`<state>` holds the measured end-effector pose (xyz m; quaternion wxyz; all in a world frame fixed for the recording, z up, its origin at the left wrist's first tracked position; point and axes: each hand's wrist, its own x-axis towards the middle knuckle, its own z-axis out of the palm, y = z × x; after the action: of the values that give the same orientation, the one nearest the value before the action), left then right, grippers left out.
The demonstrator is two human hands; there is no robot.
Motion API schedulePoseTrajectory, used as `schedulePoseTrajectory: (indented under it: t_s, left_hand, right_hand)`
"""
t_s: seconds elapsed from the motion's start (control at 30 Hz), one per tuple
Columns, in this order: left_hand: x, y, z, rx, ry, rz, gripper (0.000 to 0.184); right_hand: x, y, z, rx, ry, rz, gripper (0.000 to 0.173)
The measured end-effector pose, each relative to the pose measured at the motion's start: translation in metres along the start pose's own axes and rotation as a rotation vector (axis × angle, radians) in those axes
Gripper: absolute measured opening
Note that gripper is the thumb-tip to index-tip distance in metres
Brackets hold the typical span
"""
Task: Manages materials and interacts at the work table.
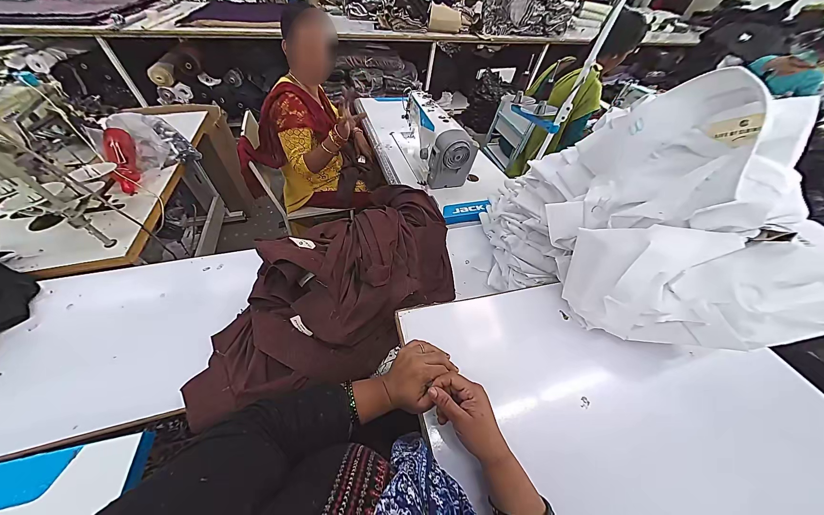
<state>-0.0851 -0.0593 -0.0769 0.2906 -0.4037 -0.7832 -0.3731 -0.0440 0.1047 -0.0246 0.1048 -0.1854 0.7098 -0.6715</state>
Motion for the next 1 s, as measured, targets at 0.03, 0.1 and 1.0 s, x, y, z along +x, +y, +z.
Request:
schedulePoseTrajectory:
  t_s: [0.03,0.1,1.0]
  left_hand:
    - [0.0,0.0,0.0,-0.002,-0.002,-0.005,0.05]
    - [-0.0003,0.0002,0.0004,0.0,-0.003,-0.013,0.05]
    - [-0.0002,-0.0003,0.0001,0.002,0.007,-0.005,0.05]
  right_hand:
    - [0.0001,0.0003,0.0001,0.004,0.0,0.004,0.01]
    - [0.0001,0.0004,0.0,0.011,-0.001,0.01,0.01]
    - [0.0005,0.0012,-0.0006,0.005,-0.008,-0.009,0.009]
